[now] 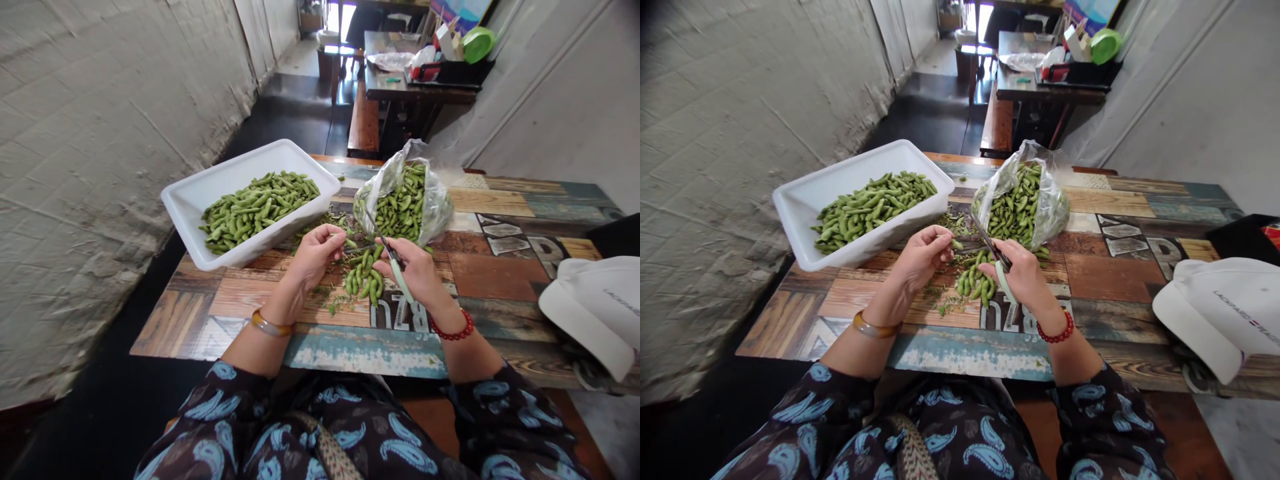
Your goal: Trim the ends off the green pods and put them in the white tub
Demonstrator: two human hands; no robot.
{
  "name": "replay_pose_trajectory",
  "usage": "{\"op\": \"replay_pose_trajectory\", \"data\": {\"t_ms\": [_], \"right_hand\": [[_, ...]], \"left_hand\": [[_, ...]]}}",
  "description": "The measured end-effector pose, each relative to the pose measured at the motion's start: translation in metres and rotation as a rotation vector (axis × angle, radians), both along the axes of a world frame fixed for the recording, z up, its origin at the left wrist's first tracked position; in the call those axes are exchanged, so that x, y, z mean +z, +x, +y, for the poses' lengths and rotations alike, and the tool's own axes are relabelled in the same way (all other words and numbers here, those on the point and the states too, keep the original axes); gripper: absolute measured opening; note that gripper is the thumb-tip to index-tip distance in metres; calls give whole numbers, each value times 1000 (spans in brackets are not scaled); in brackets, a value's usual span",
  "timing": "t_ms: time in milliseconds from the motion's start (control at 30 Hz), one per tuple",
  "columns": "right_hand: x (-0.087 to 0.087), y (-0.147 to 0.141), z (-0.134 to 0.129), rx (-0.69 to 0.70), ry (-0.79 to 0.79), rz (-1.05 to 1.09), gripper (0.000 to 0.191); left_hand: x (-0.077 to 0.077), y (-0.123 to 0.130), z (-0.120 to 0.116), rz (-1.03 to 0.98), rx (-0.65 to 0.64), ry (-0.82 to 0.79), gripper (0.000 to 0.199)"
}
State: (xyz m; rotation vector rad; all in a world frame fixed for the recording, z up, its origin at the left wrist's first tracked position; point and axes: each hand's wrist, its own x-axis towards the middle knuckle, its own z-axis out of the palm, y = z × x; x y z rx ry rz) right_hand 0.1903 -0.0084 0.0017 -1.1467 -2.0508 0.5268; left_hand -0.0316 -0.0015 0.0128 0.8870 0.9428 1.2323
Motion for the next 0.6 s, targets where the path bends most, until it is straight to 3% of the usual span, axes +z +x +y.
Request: {"op": "replay_pose_trajectory", "data": {"t_ms": [200,400,600], "right_hand": [[-3,-3,-4,51,93,-58,51],[-2,-5,-7,112,112,-116,54],[1,-6,-8,89,147,-162,53]], "left_hand": [[2,1,1,-171,-12,-57,34],[0,5,-1,-197,-43,-58,37],[-2,8,-3,-201,-85,-97,40]]}}
